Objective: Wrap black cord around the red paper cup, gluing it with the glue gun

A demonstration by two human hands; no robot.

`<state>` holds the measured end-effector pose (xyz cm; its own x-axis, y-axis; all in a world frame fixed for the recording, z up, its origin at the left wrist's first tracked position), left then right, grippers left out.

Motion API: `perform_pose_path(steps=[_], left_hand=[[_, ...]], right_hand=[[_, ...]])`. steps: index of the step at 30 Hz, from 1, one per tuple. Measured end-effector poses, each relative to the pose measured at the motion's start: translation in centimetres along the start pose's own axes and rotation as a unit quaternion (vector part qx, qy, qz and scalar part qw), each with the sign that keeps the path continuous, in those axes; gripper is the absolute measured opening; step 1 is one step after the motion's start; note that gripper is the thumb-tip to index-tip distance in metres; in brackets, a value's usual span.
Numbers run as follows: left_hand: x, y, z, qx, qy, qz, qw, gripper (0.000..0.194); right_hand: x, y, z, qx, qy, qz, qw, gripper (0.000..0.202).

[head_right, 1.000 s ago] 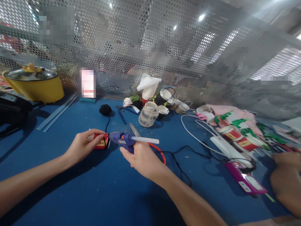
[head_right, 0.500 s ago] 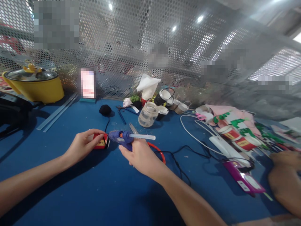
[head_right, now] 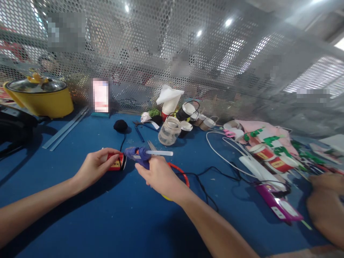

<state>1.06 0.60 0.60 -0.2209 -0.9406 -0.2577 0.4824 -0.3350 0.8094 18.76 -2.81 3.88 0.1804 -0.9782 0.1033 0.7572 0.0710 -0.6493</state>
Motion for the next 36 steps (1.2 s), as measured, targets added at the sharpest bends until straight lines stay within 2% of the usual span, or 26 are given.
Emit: perform_pose_path(steps=[14,25,31,36], left_hand=[[-0.2,-0.1,-0.1,-0.002,-0.004,0.001,1.000,0.023],[-0.6,-0.5,0.0,0.001,0.008,0.042,0.999,0.024],[-0.8,-0.9,0.0,0.013,0.012,0.074,0.997,0.027],[-0.8,-0.6,0.1,0.018,0.013,0.075,0.997,0.029]], right_hand=[[0.1,-0.1,0.0,0.006,-0.004,-0.006,1.000,0.021],[1.6,-0.4,0.4,0.013,-0.029,-0.015,0.999,0.026],[2.1,-0.7,0.3,0.001,-0.036,-0.019,0.999,0.017],[2.2,-0.7,0.1,0.008,-0.039,-0.026,0.999,0.019]])
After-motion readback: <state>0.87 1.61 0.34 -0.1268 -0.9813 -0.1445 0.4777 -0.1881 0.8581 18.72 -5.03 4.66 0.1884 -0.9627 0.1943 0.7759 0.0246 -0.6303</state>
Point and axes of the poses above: each hand's wrist, its own x-axis away from the middle knuckle, its own z-axis out of the back of the hand, y = z × x, the point moved 3 cm from there along -x, towards the middle knuckle, and after that the axes turned 6 degrees about x, right-handed, at the moved point
